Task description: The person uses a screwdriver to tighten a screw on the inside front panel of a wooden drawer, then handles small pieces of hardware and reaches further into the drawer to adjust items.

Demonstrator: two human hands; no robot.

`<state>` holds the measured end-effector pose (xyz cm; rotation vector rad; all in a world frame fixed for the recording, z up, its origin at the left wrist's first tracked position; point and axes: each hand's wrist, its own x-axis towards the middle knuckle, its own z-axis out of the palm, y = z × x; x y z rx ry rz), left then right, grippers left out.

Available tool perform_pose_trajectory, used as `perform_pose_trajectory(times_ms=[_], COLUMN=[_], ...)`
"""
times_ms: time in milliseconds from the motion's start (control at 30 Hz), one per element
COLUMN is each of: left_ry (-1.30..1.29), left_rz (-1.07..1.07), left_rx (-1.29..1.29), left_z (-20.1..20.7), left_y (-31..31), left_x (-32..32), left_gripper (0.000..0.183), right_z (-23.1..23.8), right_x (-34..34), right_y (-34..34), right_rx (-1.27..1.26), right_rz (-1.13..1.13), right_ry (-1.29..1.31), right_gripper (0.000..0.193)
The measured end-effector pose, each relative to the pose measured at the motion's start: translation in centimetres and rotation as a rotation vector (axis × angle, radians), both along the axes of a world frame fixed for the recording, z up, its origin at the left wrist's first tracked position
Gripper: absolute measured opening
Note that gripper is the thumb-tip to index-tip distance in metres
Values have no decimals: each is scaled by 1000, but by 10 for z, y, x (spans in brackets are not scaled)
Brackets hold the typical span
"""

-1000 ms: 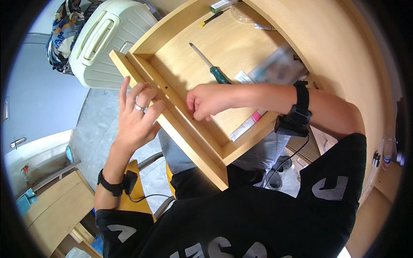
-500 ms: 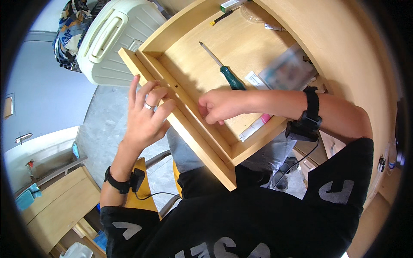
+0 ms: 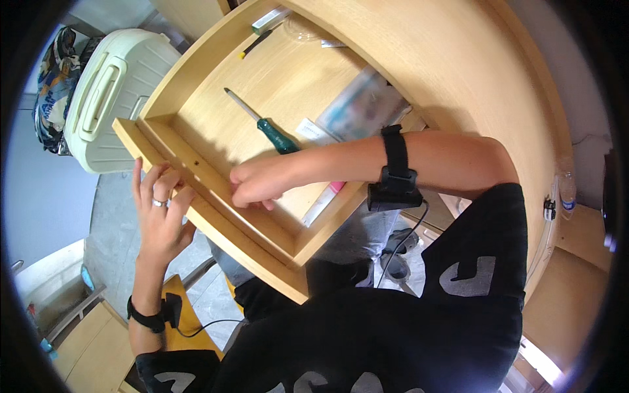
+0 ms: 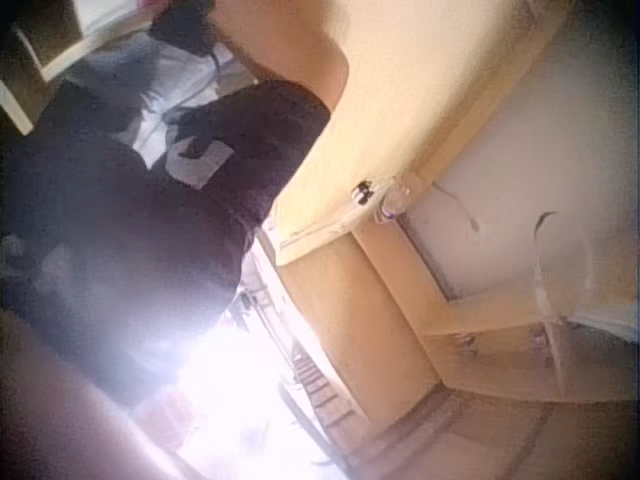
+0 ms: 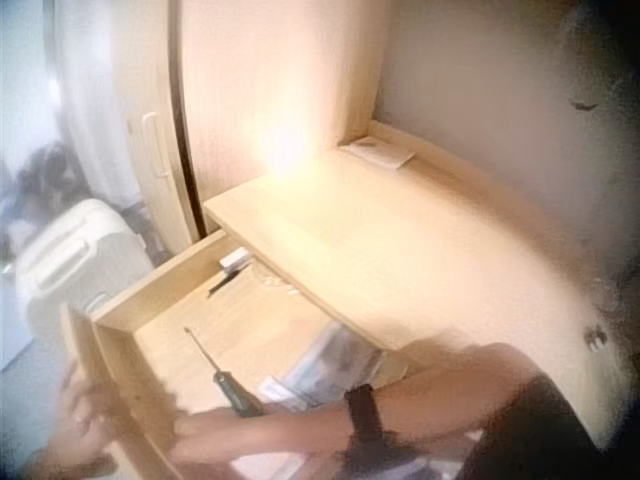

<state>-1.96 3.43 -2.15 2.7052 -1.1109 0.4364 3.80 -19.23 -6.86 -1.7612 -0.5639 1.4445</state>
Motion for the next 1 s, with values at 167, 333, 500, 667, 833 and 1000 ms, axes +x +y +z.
perform_pose_trajectory(times_ms=[167, 333, 500, 667, 833, 1000], left_ry=[8, 6, 3, 6, 14, -12], left_rz=[-14, -11, -14, -11, -6, 25], left_rx=[-21, -21, -22, -36, -18, -23], left_z=[2, 4, 3, 8, 5, 9], left_y=[-8, -9, -9, -10, -9, -9], left_x=[4, 2, 3, 2, 0, -3], left_gripper=[42, 41, 40, 39, 38, 38], right_z=[-3, -12, 0, 0, 8, 22], right_x=[1, -6, 2, 2, 17, 31], right_y=[-4, -5, -6, -6, -7, -13], right_rx=[-60, 116, -31, -33, -89, -98], right_rz=[3, -30, -47, -34, 82, 70], right_ry=[97, -56, 88, 31, 51, 28], right_gripper=[30, 36, 29, 29, 24, 20])
